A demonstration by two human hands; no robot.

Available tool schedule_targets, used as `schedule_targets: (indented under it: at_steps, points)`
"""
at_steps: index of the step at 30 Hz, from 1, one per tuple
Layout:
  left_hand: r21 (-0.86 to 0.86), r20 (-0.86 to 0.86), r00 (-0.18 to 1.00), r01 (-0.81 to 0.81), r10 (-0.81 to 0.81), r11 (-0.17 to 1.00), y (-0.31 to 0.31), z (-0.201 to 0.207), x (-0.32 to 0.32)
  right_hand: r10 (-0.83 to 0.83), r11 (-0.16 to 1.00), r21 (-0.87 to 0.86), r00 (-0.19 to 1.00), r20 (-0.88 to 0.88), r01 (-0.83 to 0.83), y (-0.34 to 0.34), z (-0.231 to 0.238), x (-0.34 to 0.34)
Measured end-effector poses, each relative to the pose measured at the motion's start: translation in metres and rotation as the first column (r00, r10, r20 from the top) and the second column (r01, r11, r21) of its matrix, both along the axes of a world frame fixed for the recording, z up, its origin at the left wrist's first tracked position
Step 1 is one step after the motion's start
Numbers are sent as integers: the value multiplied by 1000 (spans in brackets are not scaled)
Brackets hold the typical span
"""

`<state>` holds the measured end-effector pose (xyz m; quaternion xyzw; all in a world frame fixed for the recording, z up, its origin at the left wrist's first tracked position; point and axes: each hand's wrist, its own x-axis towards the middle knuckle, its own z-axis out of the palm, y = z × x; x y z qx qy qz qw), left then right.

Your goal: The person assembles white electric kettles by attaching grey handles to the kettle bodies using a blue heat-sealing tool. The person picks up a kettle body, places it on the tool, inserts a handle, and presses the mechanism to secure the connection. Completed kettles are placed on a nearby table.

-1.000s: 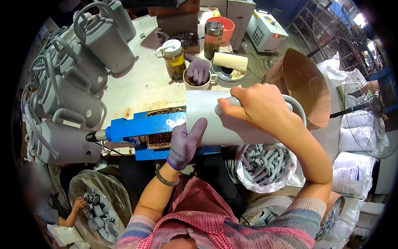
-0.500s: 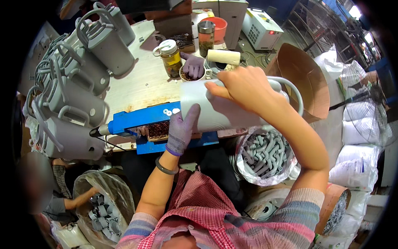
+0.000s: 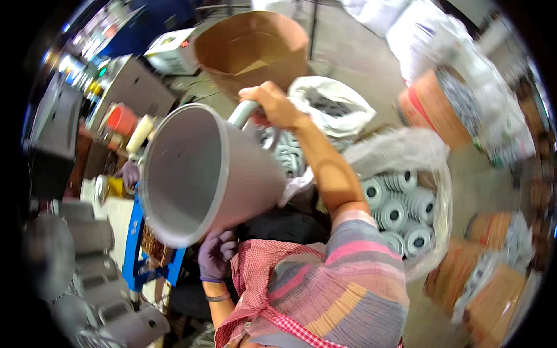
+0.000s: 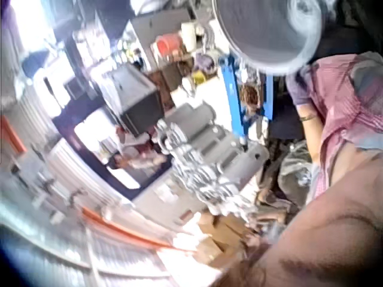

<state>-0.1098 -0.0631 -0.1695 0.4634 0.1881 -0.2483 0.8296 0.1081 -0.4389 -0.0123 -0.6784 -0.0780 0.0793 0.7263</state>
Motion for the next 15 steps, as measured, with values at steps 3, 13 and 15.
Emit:
schedule_targets:
  at_steps: [3,13,15]
  points:
    - [-314,105,994,52,-19,948,-48,-11,15,-80,985,149,995,-63,88,-11,-35,-44]
    - [-249,302,953,90,-10,964,-17,21,-6,-736,483,-356,591,331,800,-211,-256,-261]
    - [-238,317,947,20,58,971,-2,13,-17,-827,227,-919,563,-8,322,-294,-334,-388]
